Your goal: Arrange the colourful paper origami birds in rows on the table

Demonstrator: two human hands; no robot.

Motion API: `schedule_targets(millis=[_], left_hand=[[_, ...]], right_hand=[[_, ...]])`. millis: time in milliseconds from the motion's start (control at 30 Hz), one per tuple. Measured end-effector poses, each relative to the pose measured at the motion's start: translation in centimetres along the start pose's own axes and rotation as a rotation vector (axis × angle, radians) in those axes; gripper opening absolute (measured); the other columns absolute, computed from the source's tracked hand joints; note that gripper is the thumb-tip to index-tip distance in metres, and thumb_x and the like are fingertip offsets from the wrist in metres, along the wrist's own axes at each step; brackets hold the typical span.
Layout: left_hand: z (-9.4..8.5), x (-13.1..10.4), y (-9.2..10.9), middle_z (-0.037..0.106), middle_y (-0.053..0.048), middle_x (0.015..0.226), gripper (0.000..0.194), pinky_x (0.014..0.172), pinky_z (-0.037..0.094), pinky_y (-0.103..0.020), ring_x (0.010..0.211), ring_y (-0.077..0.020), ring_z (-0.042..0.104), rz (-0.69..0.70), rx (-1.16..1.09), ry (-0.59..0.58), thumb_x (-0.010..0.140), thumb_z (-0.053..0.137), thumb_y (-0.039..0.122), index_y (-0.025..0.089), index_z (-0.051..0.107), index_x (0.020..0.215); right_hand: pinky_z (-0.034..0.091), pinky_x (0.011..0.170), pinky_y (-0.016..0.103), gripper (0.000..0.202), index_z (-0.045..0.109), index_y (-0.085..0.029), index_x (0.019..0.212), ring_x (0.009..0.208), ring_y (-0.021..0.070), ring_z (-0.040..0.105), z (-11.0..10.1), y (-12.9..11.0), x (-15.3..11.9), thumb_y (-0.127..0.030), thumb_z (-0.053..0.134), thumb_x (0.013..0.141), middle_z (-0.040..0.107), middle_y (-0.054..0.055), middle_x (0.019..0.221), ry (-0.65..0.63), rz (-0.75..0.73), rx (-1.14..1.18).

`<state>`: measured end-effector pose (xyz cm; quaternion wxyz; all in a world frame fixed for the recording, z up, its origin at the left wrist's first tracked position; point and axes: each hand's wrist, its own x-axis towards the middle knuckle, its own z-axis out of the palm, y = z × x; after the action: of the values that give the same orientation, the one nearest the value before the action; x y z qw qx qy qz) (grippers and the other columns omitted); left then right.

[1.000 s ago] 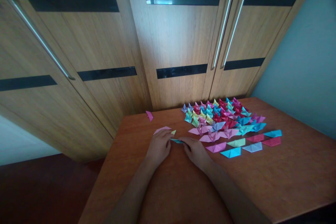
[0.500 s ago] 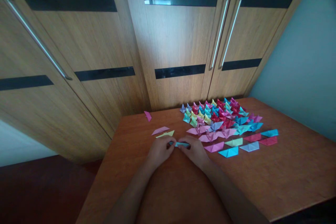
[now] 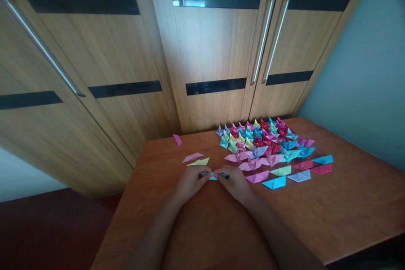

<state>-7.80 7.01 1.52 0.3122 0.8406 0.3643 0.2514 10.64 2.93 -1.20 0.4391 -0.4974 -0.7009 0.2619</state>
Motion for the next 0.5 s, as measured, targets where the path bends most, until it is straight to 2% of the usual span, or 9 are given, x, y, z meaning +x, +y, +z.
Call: schedule_targets(millis=[133,267,367,500], left_hand=[[-0.17,0.11,-0.27,0.067,-0.001,0.076,0.013,0.066,0.042,-0.024,0.072,-0.0158,0.059,-0.061,-0.102,0.004,0.081,0.056,0.023,0.019,0.068,0.080],[-0.11,0.21,-0.51,0.063,0.000,0.068,0.013,0.062,0.043,-0.024,0.065,-0.0142,0.057,-0.129,-0.271,0.024,0.080,0.058,0.027,0.016,0.066,0.078],[0.11,0.30,-0.50,0.063,0.000,0.067,0.016,0.061,0.043,-0.024,0.063,-0.0135,0.057,-0.152,-0.361,0.037,0.079,0.060,0.031,0.016,0.064,0.078],[0.52,0.36,-0.32,0.063,-0.001,0.066,0.023,0.056,0.045,-0.024,0.059,-0.0133,0.057,-0.196,-0.422,0.037,0.077,0.063,0.038,0.015,0.063,0.080]], right_hand=[[0.048,0.070,0.027,0.015,0.072,-0.022,0.082,0.075,0.0160,0.064,0.29,0.02,0.15,-0.028,0.059,0.082,0.071,0.002,0.082,0.064,0.029,0.083],[0.049,0.061,0.025,0.016,0.066,-0.019,0.081,0.067,0.0151,0.062,0.72,0.42,0.36,-0.034,0.066,0.075,0.068,0.001,0.075,0.166,0.163,0.267],[0.048,0.055,0.024,0.022,0.060,-0.019,0.081,0.061,0.0141,0.060,0.85,0.66,0.32,-0.039,0.065,0.074,0.066,-0.001,0.068,0.119,0.220,0.416],[0.047,0.056,0.024,0.023,0.060,-0.019,0.076,0.061,0.0138,0.059,0.62,0.43,0.05,-0.042,0.060,0.080,0.064,-0.001,0.066,0.112,0.200,0.385]])
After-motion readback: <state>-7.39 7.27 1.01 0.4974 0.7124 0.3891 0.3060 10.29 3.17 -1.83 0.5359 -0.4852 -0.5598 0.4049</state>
